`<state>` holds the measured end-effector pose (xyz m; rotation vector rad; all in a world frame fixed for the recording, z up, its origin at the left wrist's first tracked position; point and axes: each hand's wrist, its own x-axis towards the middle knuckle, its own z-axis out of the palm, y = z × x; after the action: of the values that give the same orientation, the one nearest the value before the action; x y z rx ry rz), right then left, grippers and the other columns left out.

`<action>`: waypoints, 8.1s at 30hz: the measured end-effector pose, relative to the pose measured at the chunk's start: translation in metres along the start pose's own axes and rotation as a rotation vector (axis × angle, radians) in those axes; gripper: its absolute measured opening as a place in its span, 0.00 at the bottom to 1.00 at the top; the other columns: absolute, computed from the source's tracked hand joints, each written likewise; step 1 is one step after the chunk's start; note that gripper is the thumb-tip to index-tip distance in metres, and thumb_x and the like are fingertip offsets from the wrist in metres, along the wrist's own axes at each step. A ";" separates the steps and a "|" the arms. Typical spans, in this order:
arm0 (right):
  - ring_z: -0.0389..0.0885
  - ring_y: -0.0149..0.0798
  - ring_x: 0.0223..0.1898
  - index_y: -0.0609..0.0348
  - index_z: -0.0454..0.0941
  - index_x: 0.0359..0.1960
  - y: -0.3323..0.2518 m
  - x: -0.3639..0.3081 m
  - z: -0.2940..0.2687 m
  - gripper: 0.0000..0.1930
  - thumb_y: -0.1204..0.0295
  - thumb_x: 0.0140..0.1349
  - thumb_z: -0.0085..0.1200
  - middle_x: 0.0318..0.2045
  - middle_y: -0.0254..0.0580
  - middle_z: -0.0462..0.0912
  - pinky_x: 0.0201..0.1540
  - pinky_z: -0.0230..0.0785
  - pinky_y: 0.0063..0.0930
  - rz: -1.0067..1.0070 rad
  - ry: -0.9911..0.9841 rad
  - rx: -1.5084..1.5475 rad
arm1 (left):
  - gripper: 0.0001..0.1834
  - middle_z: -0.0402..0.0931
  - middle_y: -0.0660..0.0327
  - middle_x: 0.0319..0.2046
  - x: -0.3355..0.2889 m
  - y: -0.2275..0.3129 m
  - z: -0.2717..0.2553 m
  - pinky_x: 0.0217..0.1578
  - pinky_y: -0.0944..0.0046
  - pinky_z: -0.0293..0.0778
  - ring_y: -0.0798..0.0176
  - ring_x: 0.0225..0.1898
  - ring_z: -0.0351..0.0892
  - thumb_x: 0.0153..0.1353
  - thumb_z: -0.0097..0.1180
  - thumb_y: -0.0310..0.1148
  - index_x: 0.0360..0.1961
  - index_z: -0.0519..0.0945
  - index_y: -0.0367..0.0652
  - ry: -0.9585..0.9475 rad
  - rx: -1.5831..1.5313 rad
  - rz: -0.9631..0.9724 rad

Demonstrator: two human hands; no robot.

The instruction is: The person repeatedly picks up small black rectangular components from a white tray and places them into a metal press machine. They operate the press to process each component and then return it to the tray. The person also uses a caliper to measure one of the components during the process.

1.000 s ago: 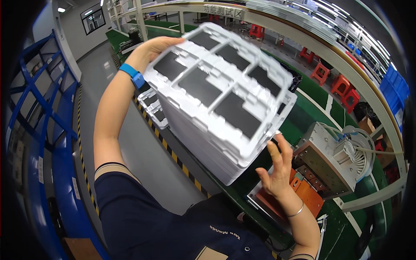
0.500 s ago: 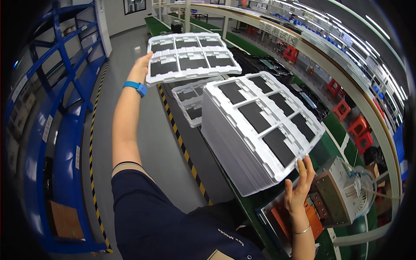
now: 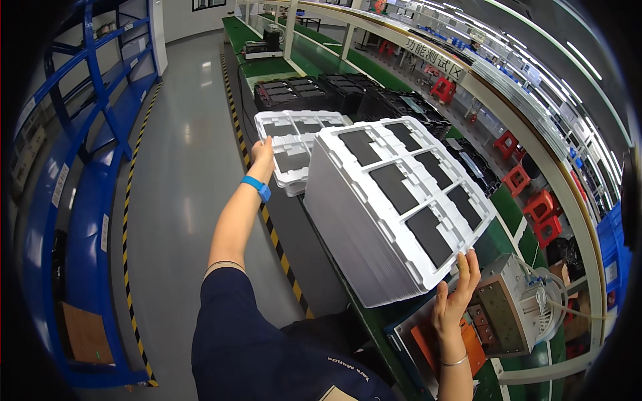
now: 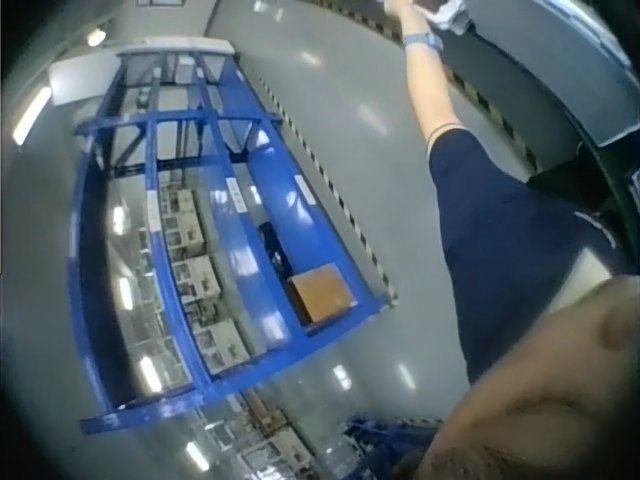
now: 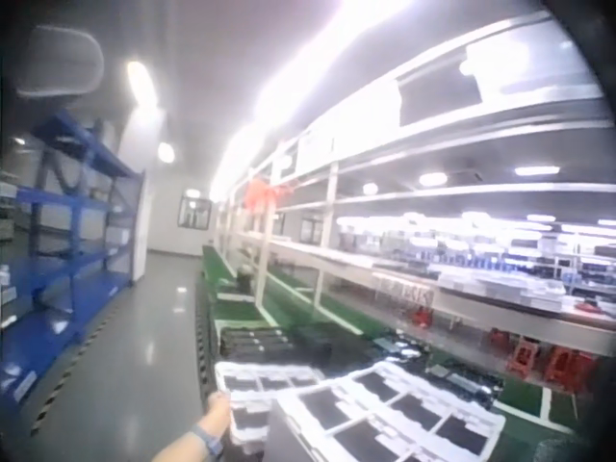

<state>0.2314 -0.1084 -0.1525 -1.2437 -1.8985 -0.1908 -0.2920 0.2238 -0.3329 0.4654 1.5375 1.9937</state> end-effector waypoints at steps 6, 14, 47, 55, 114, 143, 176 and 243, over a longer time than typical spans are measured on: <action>0.63 0.57 0.65 0.61 0.67 0.64 0.005 -0.005 -0.004 0.31 0.50 0.68 0.50 0.65 0.60 0.62 0.64 0.58 0.47 0.015 -0.024 0.000 | 0.27 0.80 0.47 0.40 -0.096 0.026 0.016 0.47 0.46 0.74 0.44 0.46 0.79 0.59 0.59 0.54 0.44 0.81 0.39 0.036 0.894 0.173; 0.64 0.56 0.64 0.61 0.68 0.64 0.004 -0.003 -0.003 0.31 0.50 0.67 0.51 0.65 0.59 0.61 0.64 0.59 0.47 0.001 -0.029 0.048 | 0.25 0.63 0.45 0.49 -0.080 -0.013 0.013 0.52 0.52 0.70 0.43 0.48 0.70 0.61 0.61 0.41 0.52 0.73 0.34 0.095 0.681 0.339; 0.82 0.48 0.43 0.62 0.85 0.34 0.051 0.165 -0.011 0.32 0.42 0.43 0.68 0.35 0.49 0.86 0.46 0.72 0.38 0.417 -0.515 -0.414 | 0.10 0.82 0.56 0.39 -0.243 0.263 0.160 0.49 0.58 0.71 0.54 0.46 0.75 0.62 0.59 0.31 0.42 0.83 0.39 -1.179 0.629 1.477; 0.84 0.54 0.42 0.58 0.79 0.41 0.042 0.157 -0.013 0.27 0.63 0.39 0.76 0.39 0.52 0.85 0.46 0.74 0.40 0.472 -0.269 -0.091 | 0.13 0.78 0.53 0.29 -0.255 0.192 0.248 0.40 0.51 0.70 0.49 0.39 0.73 0.65 0.55 0.40 0.33 0.81 0.40 -1.404 0.749 1.583; 0.74 0.48 0.51 0.55 0.81 0.46 -0.017 -0.133 -0.139 0.19 0.68 0.51 0.67 0.52 0.43 0.76 0.52 0.68 0.40 0.656 -0.171 -0.206 | 0.38 0.70 0.56 0.62 -0.564 0.123 0.049 0.63 0.39 0.56 0.51 0.63 0.66 0.55 0.60 0.60 0.58 0.76 0.43 -2.188 0.424 1.181; 0.76 0.44 0.47 0.59 0.83 0.40 0.023 -0.124 -0.139 0.18 0.66 0.47 0.70 0.48 0.41 0.81 0.49 0.70 0.35 0.608 -0.199 -0.137 | 0.41 0.66 0.59 0.65 -0.577 0.120 0.063 0.64 0.31 0.51 0.47 0.68 0.58 0.53 0.57 0.66 0.60 0.76 0.47 -2.223 0.603 1.036; 0.67 0.46 0.49 0.54 0.79 0.36 0.028 -0.116 -0.147 0.12 0.71 0.51 0.67 0.47 0.39 0.73 0.56 0.57 0.38 0.690 -0.290 0.044 | 0.39 0.63 0.53 0.66 -0.575 0.120 0.064 0.63 0.33 0.56 0.41 0.68 0.56 0.52 0.65 0.56 0.60 0.75 0.43 -2.226 0.495 0.998; 0.74 0.42 0.37 0.56 0.84 0.33 -0.004 -0.120 -0.131 0.07 0.75 0.51 0.65 0.33 0.34 0.80 0.42 0.67 0.34 0.560 -0.085 -0.246 | 0.31 0.75 0.53 0.55 -0.567 0.128 0.046 0.60 0.49 0.66 0.53 0.59 0.72 0.57 0.61 0.53 0.52 0.79 0.39 -2.018 0.171 1.365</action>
<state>0.3201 -0.2629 -0.1529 -1.9239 -1.5522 -0.0729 0.1452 -0.1198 -0.1579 2.7698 -0.1957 0.6724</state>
